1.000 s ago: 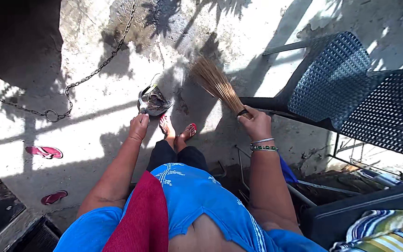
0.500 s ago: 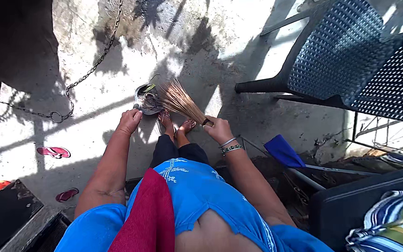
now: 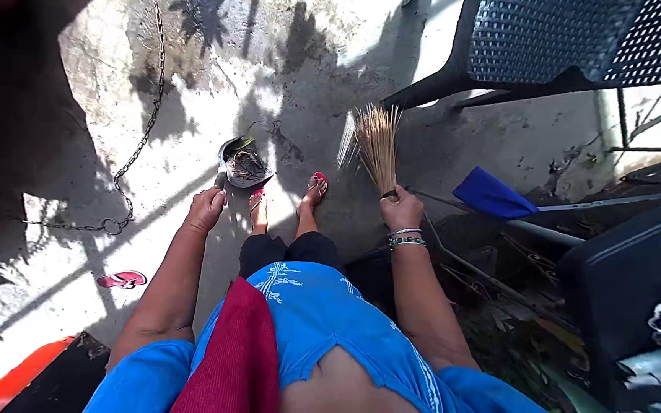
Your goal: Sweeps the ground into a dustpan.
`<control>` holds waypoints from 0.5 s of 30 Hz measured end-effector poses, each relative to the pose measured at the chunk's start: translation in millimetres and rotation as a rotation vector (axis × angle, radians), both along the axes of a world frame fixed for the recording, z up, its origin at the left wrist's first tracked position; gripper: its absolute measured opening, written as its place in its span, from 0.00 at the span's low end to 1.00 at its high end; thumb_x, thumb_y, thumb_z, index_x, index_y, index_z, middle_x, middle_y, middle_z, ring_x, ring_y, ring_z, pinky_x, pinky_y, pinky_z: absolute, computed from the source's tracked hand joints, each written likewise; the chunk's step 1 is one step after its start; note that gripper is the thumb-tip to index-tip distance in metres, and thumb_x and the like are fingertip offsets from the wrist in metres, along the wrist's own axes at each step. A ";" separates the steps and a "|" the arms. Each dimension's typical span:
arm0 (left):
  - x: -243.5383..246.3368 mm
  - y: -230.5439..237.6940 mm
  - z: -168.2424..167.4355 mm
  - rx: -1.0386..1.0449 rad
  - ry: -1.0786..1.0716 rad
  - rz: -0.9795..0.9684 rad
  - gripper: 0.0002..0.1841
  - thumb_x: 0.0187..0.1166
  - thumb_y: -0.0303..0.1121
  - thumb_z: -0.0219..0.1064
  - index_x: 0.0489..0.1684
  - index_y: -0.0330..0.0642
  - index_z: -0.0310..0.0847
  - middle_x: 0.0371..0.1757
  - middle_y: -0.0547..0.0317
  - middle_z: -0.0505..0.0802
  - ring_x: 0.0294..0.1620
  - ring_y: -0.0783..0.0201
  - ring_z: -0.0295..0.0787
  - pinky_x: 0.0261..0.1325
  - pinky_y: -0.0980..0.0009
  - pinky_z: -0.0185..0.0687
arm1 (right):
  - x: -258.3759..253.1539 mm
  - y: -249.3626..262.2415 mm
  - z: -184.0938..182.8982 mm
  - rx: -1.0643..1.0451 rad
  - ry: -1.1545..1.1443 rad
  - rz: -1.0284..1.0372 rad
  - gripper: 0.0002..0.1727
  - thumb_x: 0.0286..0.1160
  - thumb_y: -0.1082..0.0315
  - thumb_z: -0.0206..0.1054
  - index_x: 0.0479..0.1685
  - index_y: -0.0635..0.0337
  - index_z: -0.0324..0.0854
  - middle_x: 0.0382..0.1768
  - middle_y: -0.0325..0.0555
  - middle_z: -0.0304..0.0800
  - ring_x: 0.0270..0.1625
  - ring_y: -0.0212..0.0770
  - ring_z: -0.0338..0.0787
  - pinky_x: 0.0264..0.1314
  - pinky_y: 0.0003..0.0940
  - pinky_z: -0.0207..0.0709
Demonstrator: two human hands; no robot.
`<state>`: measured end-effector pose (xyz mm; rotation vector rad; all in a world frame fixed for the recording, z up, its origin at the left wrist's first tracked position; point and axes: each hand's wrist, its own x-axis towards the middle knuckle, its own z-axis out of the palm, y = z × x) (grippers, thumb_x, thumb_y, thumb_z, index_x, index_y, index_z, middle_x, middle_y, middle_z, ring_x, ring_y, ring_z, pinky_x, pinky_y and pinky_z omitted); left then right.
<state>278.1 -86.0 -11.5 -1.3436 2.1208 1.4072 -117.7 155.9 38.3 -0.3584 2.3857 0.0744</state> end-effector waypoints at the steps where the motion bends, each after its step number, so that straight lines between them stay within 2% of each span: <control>1: -2.2 -1.8 -3.2 0.023 -0.016 -0.017 0.30 0.89 0.42 0.36 0.38 0.30 0.85 0.42 0.34 0.91 0.49 0.38 0.88 0.60 0.36 0.74 | 37.0 -4.2 -8.2 0.006 -0.073 0.029 0.30 0.74 0.63 0.70 0.77 0.62 0.79 0.54 0.71 0.91 0.57 0.72 0.90 0.59 0.74 0.78; 2: -4.4 -3.2 -6.7 0.035 -0.035 -0.035 0.30 0.89 0.42 0.36 0.39 0.30 0.85 0.42 0.34 0.91 0.49 0.37 0.88 0.60 0.36 0.74 | 74.5 -7.0 -13.2 0.002 -0.150 0.076 0.29 0.73 0.63 0.70 0.76 0.64 0.79 0.51 0.70 0.91 0.54 0.71 0.91 0.54 0.73 0.81; 3: -6.3 -3.2 -8.3 0.046 -0.050 -0.046 0.30 0.89 0.42 0.37 0.40 0.29 0.86 0.42 0.33 0.91 0.50 0.36 0.88 0.62 0.36 0.74 | 106.4 -11.6 -13.2 0.000 -0.246 0.104 0.29 0.74 0.64 0.71 0.76 0.64 0.79 0.51 0.70 0.91 0.53 0.70 0.91 0.54 0.71 0.81; 5: -11.8 -5.7 -9.8 0.053 -0.064 -0.062 0.29 0.89 0.41 0.38 0.42 0.28 0.86 0.43 0.31 0.90 0.51 0.35 0.88 0.63 0.35 0.73 | 139.0 -17.1 -10.3 -0.048 -0.402 0.100 0.29 0.76 0.64 0.71 0.78 0.63 0.79 0.55 0.67 0.92 0.58 0.67 0.91 0.62 0.68 0.80; 6: -13.8 -6.1 -9.3 0.057 -0.070 -0.069 0.29 0.90 0.41 0.38 0.42 0.28 0.86 0.43 0.31 0.90 0.52 0.35 0.88 0.62 0.35 0.74 | 142.5 -14.5 -3.3 -0.097 -0.429 0.067 0.28 0.76 0.64 0.72 0.77 0.62 0.80 0.56 0.66 0.92 0.58 0.66 0.91 0.63 0.68 0.79; 8: -16.9 -6.0 -8.7 0.077 -0.094 -0.091 0.30 0.91 0.42 0.38 0.44 0.28 0.86 0.46 0.30 0.91 0.55 0.34 0.87 0.65 0.35 0.73 | 128.9 -4.6 22.0 -0.183 -0.408 -0.039 0.26 0.78 0.66 0.73 0.76 0.61 0.81 0.58 0.67 0.91 0.58 0.67 0.91 0.62 0.69 0.79; 11: -18.0 -1.3 -11.0 0.091 -0.103 -0.140 0.30 0.92 0.42 0.38 0.45 0.28 0.87 0.48 0.29 0.91 0.58 0.33 0.87 0.68 0.34 0.72 | 90.3 24.5 42.2 -0.216 -0.261 -0.116 0.25 0.78 0.65 0.73 0.75 0.59 0.82 0.57 0.67 0.91 0.51 0.65 0.92 0.56 0.68 0.80; 13: -17.5 3.1 -10.4 0.104 -0.103 -0.177 0.30 0.92 0.42 0.40 0.47 0.27 0.87 0.51 0.28 0.91 0.62 0.32 0.86 0.70 0.34 0.71 | 71.7 38.4 43.7 -0.169 -0.117 -0.127 0.26 0.77 0.64 0.73 0.76 0.59 0.82 0.60 0.67 0.91 0.62 0.68 0.90 0.67 0.71 0.75; 15: -13.0 8.8 -12.5 0.108 -0.080 -0.203 0.29 0.90 0.42 0.40 0.46 0.27 0.86 0.52 0.28 0.90 0.62 0.33 0.86 0.70 0.35 0.71 | 66.4 43.2 34.5 -0.114 0.007 -0.187 0.28 0.76 0.64 0.71 0.77 0.60 0.81 0.59 0.69 0.91 0.65 0.71 0.88 0.69 0.74 0.73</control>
